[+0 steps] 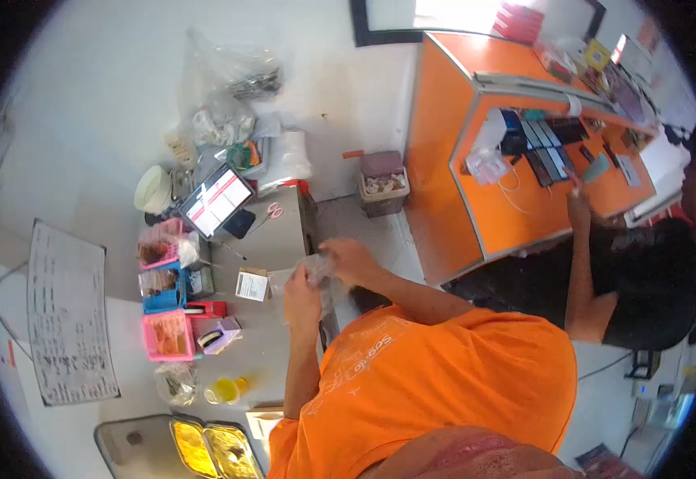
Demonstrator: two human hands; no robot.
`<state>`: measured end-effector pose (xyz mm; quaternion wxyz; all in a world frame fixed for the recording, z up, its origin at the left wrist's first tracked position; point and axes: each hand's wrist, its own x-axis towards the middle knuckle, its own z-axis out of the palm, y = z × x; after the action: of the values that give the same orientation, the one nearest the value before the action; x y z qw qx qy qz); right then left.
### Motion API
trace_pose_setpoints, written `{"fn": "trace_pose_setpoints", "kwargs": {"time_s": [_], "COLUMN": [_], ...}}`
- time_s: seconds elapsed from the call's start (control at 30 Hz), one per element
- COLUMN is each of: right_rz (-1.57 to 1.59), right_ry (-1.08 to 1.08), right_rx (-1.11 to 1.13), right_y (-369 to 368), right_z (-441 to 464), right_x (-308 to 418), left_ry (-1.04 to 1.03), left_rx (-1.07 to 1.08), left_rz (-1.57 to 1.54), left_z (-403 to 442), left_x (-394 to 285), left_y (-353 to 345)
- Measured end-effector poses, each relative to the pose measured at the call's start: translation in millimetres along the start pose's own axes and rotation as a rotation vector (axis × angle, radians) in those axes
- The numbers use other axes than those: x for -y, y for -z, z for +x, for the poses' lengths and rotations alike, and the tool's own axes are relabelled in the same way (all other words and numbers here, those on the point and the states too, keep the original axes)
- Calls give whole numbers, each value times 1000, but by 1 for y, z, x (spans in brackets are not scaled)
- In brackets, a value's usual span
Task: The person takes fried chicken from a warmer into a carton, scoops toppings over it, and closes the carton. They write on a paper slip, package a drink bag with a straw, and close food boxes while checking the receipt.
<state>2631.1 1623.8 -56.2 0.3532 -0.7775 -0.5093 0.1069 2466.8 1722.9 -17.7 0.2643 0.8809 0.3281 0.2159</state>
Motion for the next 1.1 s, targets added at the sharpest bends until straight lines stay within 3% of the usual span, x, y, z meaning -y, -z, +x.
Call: {"fn": "trace_pose_setpoints", "kwargs": {"time_s": [0.1, 0.17, 0.2, 0.27, 0.33, 0.4, 0.47, 0.53, 0.6, 0.63, 0.7, 0.8, 0.9, 0.93, 1.0, 1.03, 1.1], "right_rz": [-95, -84, -203, -433, -338, -73, 158, 39, -141, -384, 409, 1082, 1308, 997, 736, 788, 525], "right_ry": [-100, -71, -93, -115, 17, 136, 252, 383, 497, 451, -193, -945, -822, -427, -236, -430, -439], "right_rx": [-105, 22, 265, 776, 213, -241, -440, -297, 83, 300, 762, 951, 1443, 1532, 1551, 1531, 1265], "right_y": [19, 11, 0, -40, 4, 54, 82, 60, 8, -29, -59, -79, -94, -111, -137, -148, -171], "right_z": [-10, -25, -21, -13, 2, -2, -16, -14, 13, 4, -5, -27, -7, 0, 34, 68, 124], "right_x": [-9, -34, -58, -93, -19, 49, 94, 68, 31, -13, -58, -76, -76, -69, -62, -55, -29], "left_ry": [70, 138, 180, 228, 174, -16, 120, 246, 354, 402, 545, 782, 709, 695, 665, 644, 597], "left_rx": [-90, 47, 118, -58, -396, -851, -516, -199, 109, 261, 402, 440, -200, -229, -262, -269, -271], "left_rz": [130, 103, 88, 110, 291, 237, 311, 342, 344, 328, -177, -1071, -1847, -1626, -1189, -969, -530], "left_z": [-38, -46, -56, -41, -11, -18, -46, -78, -113, -129, -185, -254, -255, -251, -236, -228, -223], "left_x": [86, 192, 224, 223, 124, 38, 64, 105, 148, 163, 175, 164, 138, 133, 121, 117, 111], "left_y": [-25, -72, -79, -64, 35, 133, 118, 86, 56, 43, 23, 15, 39, 47, 55, 58, 59]}}
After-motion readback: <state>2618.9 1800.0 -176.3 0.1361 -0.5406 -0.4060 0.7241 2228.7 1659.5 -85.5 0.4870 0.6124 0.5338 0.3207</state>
